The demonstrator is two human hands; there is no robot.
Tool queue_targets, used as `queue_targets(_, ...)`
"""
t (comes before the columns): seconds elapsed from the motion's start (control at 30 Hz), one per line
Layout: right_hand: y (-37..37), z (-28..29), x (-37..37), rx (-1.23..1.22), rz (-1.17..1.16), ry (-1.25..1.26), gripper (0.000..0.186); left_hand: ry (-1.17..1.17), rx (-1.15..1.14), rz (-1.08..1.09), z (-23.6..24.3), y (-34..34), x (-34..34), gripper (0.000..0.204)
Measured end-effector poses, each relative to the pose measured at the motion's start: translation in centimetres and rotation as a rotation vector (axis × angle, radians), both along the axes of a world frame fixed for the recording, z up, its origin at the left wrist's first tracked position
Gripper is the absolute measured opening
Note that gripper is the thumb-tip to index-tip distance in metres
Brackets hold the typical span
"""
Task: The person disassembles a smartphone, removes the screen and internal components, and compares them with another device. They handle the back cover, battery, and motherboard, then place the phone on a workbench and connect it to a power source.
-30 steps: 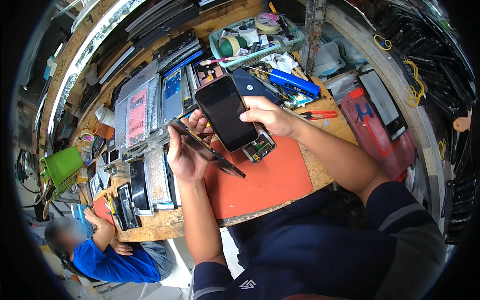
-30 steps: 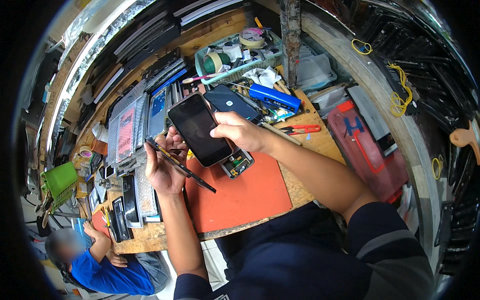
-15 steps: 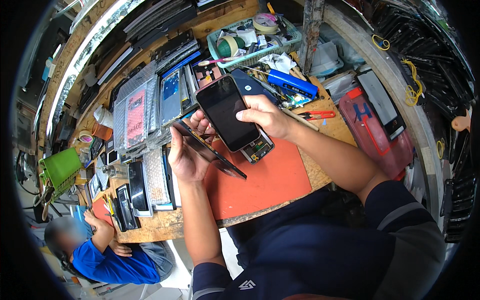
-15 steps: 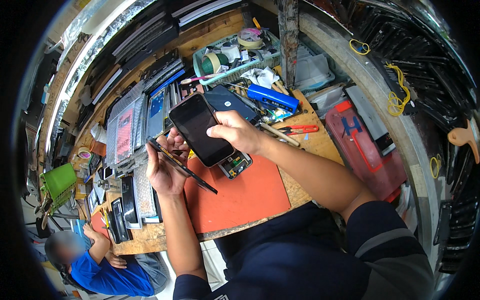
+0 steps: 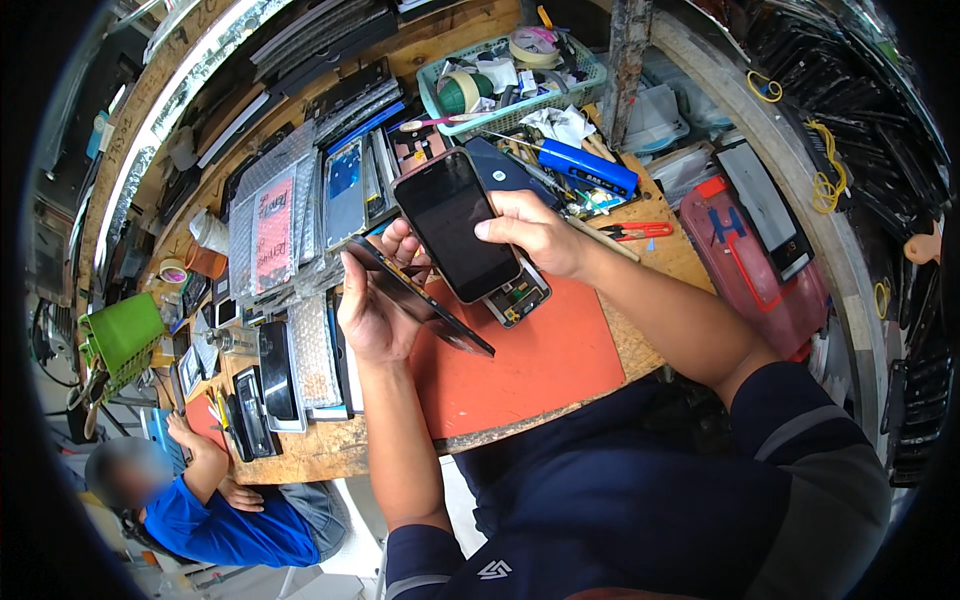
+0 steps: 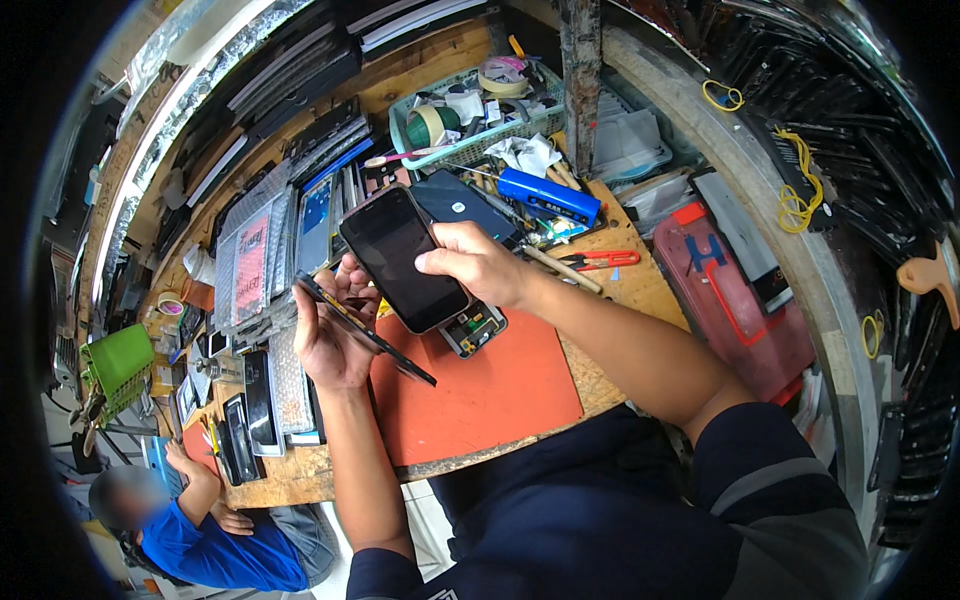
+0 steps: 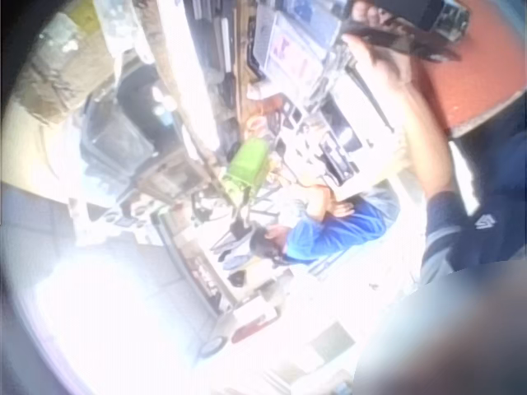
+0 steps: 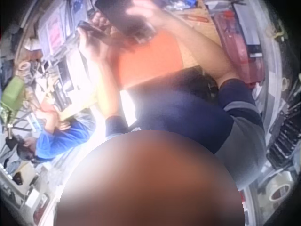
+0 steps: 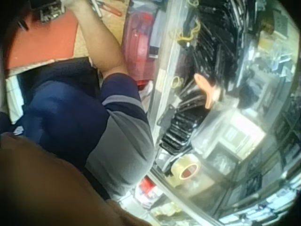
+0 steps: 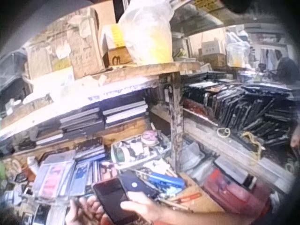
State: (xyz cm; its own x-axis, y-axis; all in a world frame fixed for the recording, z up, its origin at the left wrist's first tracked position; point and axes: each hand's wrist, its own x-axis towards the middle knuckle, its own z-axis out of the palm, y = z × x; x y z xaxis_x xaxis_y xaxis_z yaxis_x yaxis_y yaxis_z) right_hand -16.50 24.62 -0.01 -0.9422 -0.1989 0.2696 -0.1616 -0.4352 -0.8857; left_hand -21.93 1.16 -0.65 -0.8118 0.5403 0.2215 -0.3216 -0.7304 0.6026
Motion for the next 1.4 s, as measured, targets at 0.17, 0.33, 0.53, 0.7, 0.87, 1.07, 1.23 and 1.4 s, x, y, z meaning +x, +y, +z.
queue_targets(0.17, 0.7, 1.0, 0.5, 0.084, 0.055, 0.003, 0.041, 0.042, 0.009, -0.016, 0.4, -0.1, -0.3, 0.044)
queue_targets(0.33, 0.9, 1.3, 0.4, 0.115, 0.063, 0.099, 0.041, 0.025, 0.027, -0.024, 0.4, -0.2, -0.3, 0.044)
queue_targets(0.53, 0.7, 1.1, 0.3, 0.088, 0.075, -0.001, 0.039, 0.033, 0.021, -0.018, 0.4, -0.3, -0.3, 0.045)
queue_targets(0.7, 1.0, 1.1, 0.4, 0.072, 0.104, -0.014, 0.04, 0.018, 0.006, -0.004, 0.1, -0.2, -0.4, 0.046)
queue_targets(0.87, 1.3, 1.9, 0.8, 0.167, 0.124, 0.013, 0.048, 0.041, 0.021, -0.017, 0.4, -0.2, -0.3, 0.046)
queue_targets(1.07, 0.6, 2.1, 0.8, 0.159, 0.1, 0.103, 0.061, 0.039, 0.018, -0.015, 0.3, -0.4, -0.5, 0.046)
queue_targets(1.23, 0.9, 3.2, 1.4, 0.209, 0.211, 0.0, 0.075, 0.038, 0.022, -0.026, 0.3, -0.5, -0.6, 0.047)
queue_targets(1.4, 0.8, 3.2, 1.4, 0.172, 0.242, 0.013, 0.084, 0.021, 0.028, -0.011, -0.1, -0.6, -0.7, 0.047)
